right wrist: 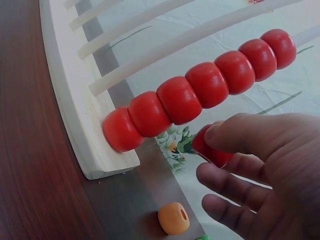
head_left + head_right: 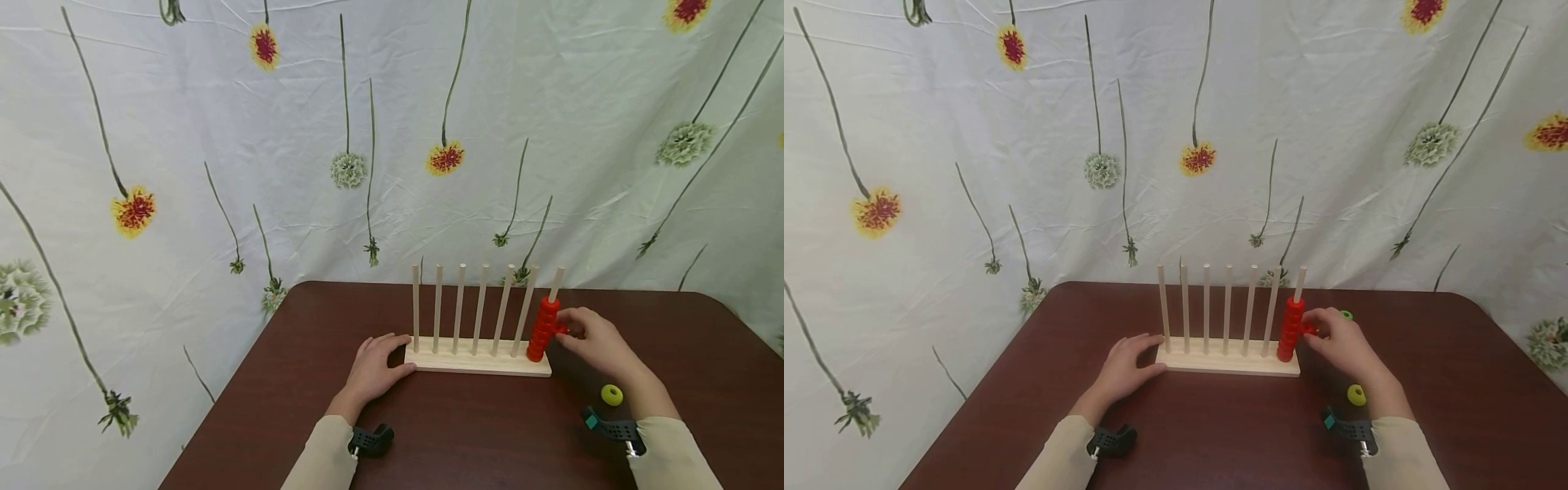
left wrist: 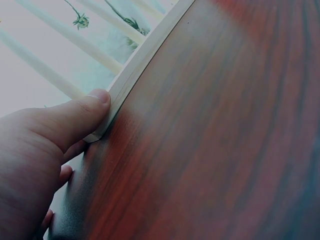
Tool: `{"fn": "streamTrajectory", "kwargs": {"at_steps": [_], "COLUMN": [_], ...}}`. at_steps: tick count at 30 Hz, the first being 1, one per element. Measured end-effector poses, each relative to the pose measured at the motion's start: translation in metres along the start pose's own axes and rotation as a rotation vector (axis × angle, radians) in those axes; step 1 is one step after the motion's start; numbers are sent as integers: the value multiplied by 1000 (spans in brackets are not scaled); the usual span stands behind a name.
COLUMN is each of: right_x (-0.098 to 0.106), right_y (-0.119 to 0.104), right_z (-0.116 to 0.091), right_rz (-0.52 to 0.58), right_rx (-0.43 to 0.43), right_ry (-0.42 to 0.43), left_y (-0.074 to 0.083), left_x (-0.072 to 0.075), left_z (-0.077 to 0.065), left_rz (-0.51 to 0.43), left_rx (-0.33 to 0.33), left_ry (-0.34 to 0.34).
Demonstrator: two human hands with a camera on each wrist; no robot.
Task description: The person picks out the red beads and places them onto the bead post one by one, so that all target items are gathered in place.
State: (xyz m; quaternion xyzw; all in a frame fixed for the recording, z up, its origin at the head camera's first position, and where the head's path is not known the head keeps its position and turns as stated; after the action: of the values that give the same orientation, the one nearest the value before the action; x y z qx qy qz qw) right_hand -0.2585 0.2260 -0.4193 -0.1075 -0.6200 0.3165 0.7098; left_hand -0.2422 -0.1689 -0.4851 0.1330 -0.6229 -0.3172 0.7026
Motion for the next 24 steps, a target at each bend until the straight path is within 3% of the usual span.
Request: {"fn": "streamTrajectory", "kwargs": {"at_steps": [24], "right_x": [8], "right_y": [-8], "right_z": [1], "right_rz": [-18], "right_rx": [-11], "right_ry": [273], "left_y": [2], "left_x": [1], "left_z": [0], "left_rz": [8], "left_rx": [-2], "left_ry": [5]}}
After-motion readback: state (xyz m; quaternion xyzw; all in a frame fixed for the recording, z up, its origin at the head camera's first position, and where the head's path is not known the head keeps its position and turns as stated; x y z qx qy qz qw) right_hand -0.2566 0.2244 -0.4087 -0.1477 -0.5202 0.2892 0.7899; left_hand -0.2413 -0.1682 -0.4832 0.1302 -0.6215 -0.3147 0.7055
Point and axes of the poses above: each hand's wrist, its own z-axis towards the middle knuckle, its own x-axis out of the back of the hand, y = z × x, the point moved 2 cm from there along z, towards the middle knuckle, and after that the axes turned 3 degrees about -z, right-handed, at the moved point
